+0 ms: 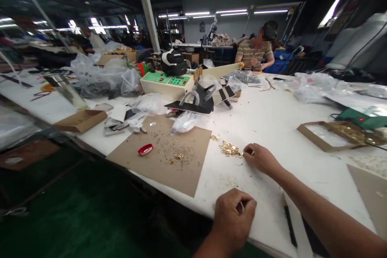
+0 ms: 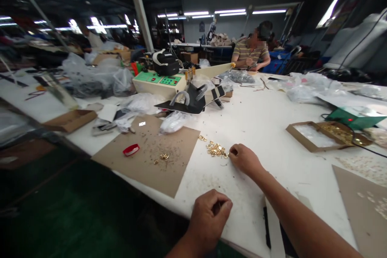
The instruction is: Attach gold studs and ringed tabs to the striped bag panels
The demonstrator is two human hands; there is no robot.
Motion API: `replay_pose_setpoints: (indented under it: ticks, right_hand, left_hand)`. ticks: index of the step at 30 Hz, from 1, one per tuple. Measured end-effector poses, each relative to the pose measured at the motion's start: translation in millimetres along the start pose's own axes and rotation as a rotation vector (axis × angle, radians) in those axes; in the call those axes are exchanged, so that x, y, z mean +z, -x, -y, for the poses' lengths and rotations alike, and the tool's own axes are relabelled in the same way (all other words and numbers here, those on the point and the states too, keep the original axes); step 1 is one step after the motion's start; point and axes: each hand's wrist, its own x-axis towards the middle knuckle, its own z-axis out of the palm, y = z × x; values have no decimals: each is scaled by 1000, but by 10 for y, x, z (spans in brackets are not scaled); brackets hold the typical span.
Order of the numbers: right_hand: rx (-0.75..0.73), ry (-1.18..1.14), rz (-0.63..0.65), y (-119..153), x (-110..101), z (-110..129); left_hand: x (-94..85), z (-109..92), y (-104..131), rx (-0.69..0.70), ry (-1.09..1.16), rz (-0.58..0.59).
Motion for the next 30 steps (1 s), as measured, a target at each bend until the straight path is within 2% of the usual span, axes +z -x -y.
replay_pose_setpoints:
  ticks: [3, 6, 10, 15, 18, 23, 27, 30]
  right_hand:
    - [18, -3, -7, 125, -54, 51]
    - [68, -129, -20, 373, -145, 144]
    - [126, -395, 22, 898, -305, 327]
    - [171, -653, 84, 1593, -518, 490]
    - [218, -726, 68, 1876, -621, 423]
    - [274, -826, 82, 2244, -817, 173]
    - [234, -811, 129, 2500, -964, 55]
    - [187, -721, 112, 2628, -1002, -35]
  left_hand:
    - [-1, -1, 10, 11, -6, -6]
    - [10, 27, 3, 29, 16, -49]
    - [36, 55, -22, 41, 62, -96]
    - [163, -59, 7, 179, 13, 22]
    - [310, -166, 53, 286, -23, 118]
    - [570, -309, 162, 394, -72, 190]
    - [714, -377, 248, 482, -85, 269]
    - [792, -393, 284, 524, -123, 312]
